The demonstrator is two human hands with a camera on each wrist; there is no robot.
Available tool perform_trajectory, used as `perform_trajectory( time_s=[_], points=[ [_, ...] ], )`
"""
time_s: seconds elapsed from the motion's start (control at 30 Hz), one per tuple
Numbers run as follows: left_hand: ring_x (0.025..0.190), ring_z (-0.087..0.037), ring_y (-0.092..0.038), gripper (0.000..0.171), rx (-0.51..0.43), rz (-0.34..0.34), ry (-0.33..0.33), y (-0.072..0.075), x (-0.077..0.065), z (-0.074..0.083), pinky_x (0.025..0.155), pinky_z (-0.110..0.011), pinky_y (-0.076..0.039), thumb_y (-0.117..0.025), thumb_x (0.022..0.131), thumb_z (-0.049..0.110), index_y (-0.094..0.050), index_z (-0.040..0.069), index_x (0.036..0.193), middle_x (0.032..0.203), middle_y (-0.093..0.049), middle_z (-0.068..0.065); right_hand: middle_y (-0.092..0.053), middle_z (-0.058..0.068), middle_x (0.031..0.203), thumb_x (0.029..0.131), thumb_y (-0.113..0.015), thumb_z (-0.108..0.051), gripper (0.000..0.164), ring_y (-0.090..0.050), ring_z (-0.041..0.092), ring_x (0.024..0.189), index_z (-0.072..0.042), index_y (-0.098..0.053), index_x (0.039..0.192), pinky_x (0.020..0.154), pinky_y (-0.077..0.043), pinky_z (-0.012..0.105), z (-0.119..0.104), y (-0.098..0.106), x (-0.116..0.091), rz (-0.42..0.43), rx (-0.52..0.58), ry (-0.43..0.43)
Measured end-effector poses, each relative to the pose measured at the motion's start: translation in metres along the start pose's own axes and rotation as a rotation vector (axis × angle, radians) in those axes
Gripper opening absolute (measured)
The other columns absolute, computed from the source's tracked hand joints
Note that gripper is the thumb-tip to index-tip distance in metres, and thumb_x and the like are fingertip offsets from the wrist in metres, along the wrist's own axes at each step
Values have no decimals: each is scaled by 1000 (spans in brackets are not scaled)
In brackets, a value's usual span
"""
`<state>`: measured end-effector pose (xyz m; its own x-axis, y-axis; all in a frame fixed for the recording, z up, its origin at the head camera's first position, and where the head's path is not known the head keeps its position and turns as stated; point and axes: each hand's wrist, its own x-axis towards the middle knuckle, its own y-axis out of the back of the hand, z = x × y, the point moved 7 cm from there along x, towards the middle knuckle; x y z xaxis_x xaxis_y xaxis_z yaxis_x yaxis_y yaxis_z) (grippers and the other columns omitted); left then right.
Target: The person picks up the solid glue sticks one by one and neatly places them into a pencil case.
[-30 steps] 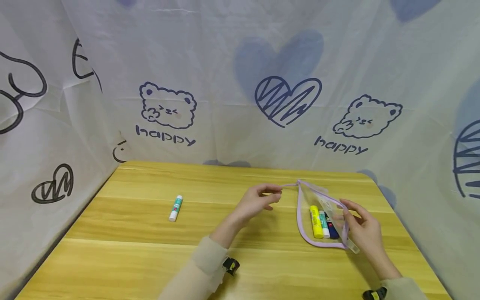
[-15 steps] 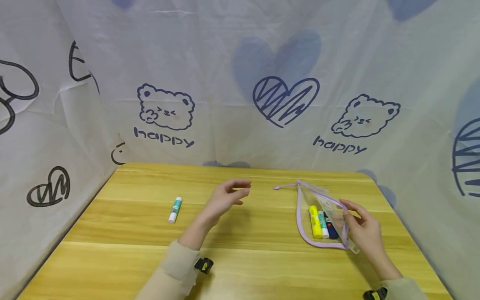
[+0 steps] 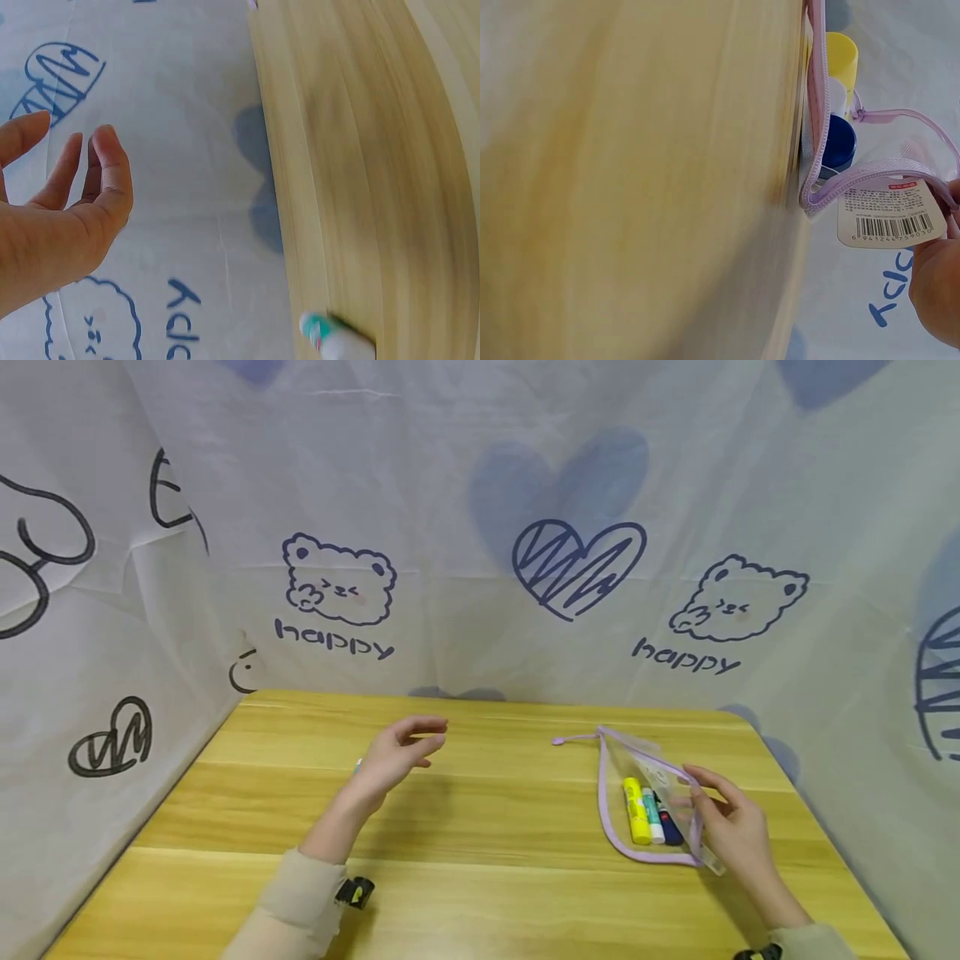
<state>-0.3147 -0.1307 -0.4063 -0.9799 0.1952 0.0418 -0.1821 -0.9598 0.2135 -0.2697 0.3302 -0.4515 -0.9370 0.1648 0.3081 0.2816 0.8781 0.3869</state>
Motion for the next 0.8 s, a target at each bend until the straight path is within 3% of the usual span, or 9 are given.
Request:
perform_trajectory(
  time_s=[0.23,0.53,0.8],
  points=[
    [128,-34,-58,46,76,27,12,32,-8,-4,94,-41,-54,-62,106,24,-57,3,146,147,-57,-17,-63,-27,118,108,-57,-11,36,-76,5,85,4,-60,140,67,-63,31,0,-1,0,-32,48,-4],
    [127,-36,-58,44,169,45,41,66,-16,-9,96,-48,-53,-62,106,26,-57,5,145,147,-56,-19,-61,-30,119,107,-58,-11,35,-74,1,84,3,-61,139,64,-62,29,-1,0,0,-8,14,-6],
    [124,-34,-59,42,268,60,68,86,-25,-17,101,-48,-52,-63,106,24,-59,4,142,143,-59,-19,-61,-30,118,107,-58,-13,37,-75,4,83,4,-59,141,64,-62,32,0,0,-1,-22,45,-35]
  ],
)
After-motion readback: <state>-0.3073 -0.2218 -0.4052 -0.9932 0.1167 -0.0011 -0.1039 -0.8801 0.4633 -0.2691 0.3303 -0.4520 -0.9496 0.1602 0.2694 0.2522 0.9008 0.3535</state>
